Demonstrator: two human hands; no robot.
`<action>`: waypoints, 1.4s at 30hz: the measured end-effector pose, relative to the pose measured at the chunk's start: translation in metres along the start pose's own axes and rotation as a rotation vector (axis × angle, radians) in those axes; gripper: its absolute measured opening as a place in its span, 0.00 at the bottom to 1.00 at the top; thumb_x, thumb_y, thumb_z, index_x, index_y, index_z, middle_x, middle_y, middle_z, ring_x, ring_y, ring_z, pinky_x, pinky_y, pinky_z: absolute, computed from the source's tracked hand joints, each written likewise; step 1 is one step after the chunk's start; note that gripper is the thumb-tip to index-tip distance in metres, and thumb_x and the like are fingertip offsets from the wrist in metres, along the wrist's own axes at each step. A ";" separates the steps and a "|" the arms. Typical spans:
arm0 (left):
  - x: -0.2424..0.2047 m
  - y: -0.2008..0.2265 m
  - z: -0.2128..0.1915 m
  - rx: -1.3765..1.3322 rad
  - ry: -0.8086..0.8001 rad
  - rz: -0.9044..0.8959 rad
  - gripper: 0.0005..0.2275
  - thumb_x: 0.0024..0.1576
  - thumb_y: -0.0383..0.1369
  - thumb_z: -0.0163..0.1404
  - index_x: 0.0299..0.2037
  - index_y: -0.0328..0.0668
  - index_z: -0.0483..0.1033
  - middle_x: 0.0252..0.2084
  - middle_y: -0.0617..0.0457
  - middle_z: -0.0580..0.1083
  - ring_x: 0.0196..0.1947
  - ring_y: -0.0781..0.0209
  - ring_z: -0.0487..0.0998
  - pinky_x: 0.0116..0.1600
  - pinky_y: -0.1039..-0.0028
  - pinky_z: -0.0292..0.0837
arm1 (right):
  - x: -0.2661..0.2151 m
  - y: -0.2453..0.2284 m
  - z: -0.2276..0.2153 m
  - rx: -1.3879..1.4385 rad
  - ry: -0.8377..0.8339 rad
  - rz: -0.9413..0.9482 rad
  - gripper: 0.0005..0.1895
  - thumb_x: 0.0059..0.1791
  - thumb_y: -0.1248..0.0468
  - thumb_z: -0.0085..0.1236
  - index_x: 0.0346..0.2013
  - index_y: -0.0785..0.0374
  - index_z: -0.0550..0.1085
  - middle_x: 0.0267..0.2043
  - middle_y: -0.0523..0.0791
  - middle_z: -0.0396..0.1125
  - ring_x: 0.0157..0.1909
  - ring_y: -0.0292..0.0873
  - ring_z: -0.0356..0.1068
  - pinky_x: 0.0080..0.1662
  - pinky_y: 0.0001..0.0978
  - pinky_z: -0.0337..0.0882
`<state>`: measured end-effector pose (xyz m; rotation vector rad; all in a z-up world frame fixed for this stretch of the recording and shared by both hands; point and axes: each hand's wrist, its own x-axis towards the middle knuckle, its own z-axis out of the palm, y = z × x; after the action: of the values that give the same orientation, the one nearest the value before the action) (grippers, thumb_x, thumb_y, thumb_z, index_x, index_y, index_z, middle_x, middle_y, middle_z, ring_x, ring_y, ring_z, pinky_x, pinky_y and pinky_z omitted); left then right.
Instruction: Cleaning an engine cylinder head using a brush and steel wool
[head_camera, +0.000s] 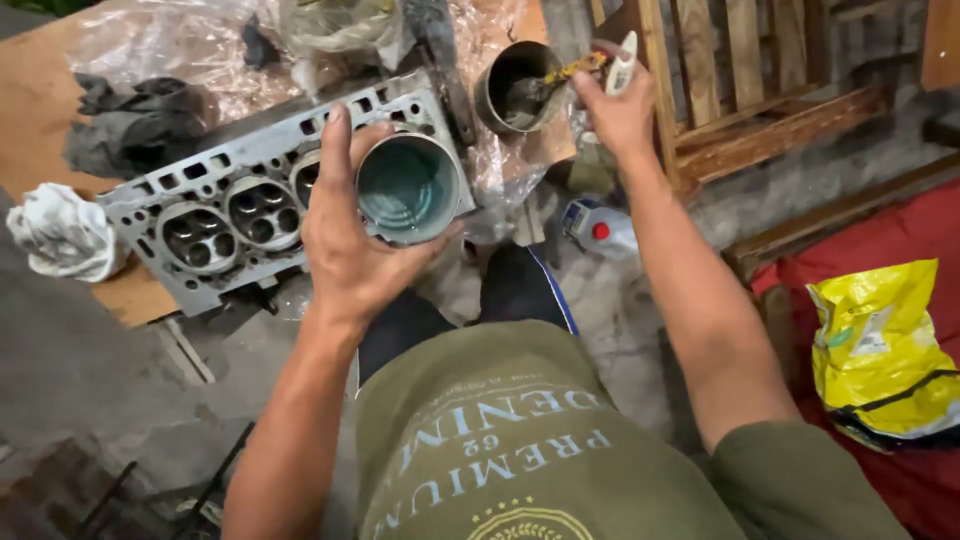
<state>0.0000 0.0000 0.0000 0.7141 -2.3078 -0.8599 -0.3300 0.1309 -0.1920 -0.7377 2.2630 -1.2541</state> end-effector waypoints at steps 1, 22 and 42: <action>0.005 0.001 0.006 0.003 0.002 0.004 0.50 0.59 0.49 0.67 0.78 0.44 0.38 0.66 0.40 0.72 0.67 0.47 0.77 0.72 0.59 0.74 | 0.003 -0.002 0.000 0.004 0.002 -0.004 0.20 0.46 0.59 0.68 0.51 0.57 0.78 0.37 0.40 0.75 0.35 0.33 0.72 0.37 0.27 0.75; 0.033 -0.025 0.064 0.123 -0.105 0.016 0.55 0.57 0.54 0.71 0.78 0.48 0.35 0.69 0.46 0.72 0.65 0.50 0.78 0.64 0.58 0.76 | -0.031 -0.044 -0.084 0.369 0.083 0.090 0.12 0.61 0.63 0.41 0.46 0.66 0.72 0.37 0.46 0.71 0.28 0.34 0.69 0.28 0.21 0.72; 0.077 -0.047 0.119 0.344 -0.412 0.147 0.50 0.53 0.50 0.66 0.77 0.46 0.40 0.65 0.46 0.72 0.62 0.45 0.71 0.59 0.59 0.67 | -0.036 -0.071 -0.043 0.702 0.244 0.379 0.29 0.46 0.45 0.57 0.49 0.64 0.69 0.39 0.49 0.75 0.30 0.44 0.77 0.29 0.32 0.82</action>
<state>-0.1194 -0.0318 -0.0837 0.5312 -2.8817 -0.5889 -0.3124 0.1494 -0.1047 0.0986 1.7955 -1.8361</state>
